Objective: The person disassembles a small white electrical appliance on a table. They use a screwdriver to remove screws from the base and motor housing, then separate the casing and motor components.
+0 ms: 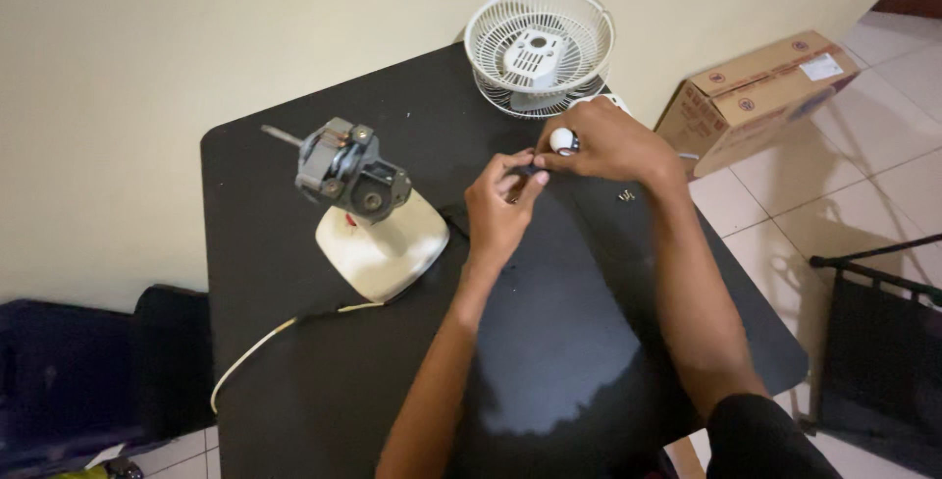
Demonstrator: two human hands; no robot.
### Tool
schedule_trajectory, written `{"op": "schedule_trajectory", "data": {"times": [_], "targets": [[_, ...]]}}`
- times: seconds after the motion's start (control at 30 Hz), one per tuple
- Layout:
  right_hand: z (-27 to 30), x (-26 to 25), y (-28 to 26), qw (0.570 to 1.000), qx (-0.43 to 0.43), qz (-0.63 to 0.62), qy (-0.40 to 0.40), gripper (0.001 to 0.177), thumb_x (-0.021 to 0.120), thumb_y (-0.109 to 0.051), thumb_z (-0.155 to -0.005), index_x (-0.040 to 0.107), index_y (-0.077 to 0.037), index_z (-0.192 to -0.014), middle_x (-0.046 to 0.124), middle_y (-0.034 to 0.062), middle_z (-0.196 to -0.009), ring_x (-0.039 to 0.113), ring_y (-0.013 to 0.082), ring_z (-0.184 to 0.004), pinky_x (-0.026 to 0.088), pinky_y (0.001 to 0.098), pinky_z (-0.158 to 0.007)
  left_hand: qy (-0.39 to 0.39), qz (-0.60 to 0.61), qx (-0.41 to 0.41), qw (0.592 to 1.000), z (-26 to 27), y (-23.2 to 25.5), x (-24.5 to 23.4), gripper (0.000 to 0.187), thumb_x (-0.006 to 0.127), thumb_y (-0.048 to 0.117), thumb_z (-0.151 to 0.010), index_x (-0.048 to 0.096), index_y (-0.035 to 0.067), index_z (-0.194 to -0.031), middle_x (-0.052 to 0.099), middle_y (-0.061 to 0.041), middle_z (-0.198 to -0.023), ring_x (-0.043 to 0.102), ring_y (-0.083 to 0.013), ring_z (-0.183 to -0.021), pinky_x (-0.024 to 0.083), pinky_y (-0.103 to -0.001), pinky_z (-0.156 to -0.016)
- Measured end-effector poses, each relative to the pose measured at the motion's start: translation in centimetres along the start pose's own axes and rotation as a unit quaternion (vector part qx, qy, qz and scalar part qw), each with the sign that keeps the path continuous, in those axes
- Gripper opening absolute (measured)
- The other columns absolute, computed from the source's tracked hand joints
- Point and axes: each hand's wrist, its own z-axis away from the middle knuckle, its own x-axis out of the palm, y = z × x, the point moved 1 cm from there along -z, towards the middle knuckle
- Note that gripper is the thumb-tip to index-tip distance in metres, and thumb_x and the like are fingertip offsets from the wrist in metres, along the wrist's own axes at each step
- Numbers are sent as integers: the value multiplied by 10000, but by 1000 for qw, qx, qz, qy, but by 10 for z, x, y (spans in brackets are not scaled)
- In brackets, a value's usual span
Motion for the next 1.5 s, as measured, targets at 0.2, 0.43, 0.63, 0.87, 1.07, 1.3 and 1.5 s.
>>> {"op": "schedule_trajectory", "data": {"times": [0.2,0.43,0.63,0.87,1.07,1.3,1.5], "targets": [[-10,6,10,998,52,-3,-30,261,809,-291,-814,803,-86,-976,766,108,-776,749,244,-699,566,382,-674,-20,-36,85,996,-30,-33,-7,195,765,-32,-915,642,-87,-1056,677,-233,-1338,725,-234,-1147,629,-313,-954],[-15,5,3,991,115,-18,-69,330,772,-404,-867,796,-111,-1017,739,52,-635,738,168,-607,559,337,-611,-4,-154,47,987,-50,-38,-16,247,781,6,-862,702,-79,-1080,789,-183,-980,791,-195,-893,607,-307,-723],[-14,5,4,991,114,-24,-72,319,781,-392,-851,798,-102,-983,747,55,-653,745,161,-622,570,344,-618,-48,-219,46,973,-62,-34,-11,176,711,-1,-891,722,-42,-1062,773,-185,-962,793,-249,-877,609,-324,-729],[-17,19,5,986,114,-18,-116,235,788,-298,-853,778,-74,-924,754,71,-669,754,190,-654,562,366,-668,-41,-268,104,957,-61,-43,-15,419,746,-36,-822,673,-39,-1234,712,-278,-1115,733,-392,-1012,579,-412,-832],[-25,48,7,982,112,5,-153,251,781,-120,-792,730,-87,-1036,758,125,-724,748,267,-720,572,421,-709,-40,-267,153,951,-51,-56,-40,515,762,-45,-844,596,-58,-1331,668,-301,-1219,668,-430,-1151,538,-432,-978],[-36,96,18,977,131,59,-155,306,808,-122,-758,736,-97,-1055,754,167,-876,751,331,-839,592,466,-744,-40,-340,132,930,-37,-69,-56,446,772,-10,-785,676,-32,-1220,710,-258,-1148,674,-436,-1097,529,-442,-951],[-33,95,7,987,117,18,-106,413,855,-248,-753,701,-79,-1097,705,197,-903,740,344,-790,590,464,-701,-40,-284,33,957,-12,-33,-56,385,699,-9,-871,682,20,-1254,724,-228,-1132,701,-398,-1076,563,-437,-907]]}}
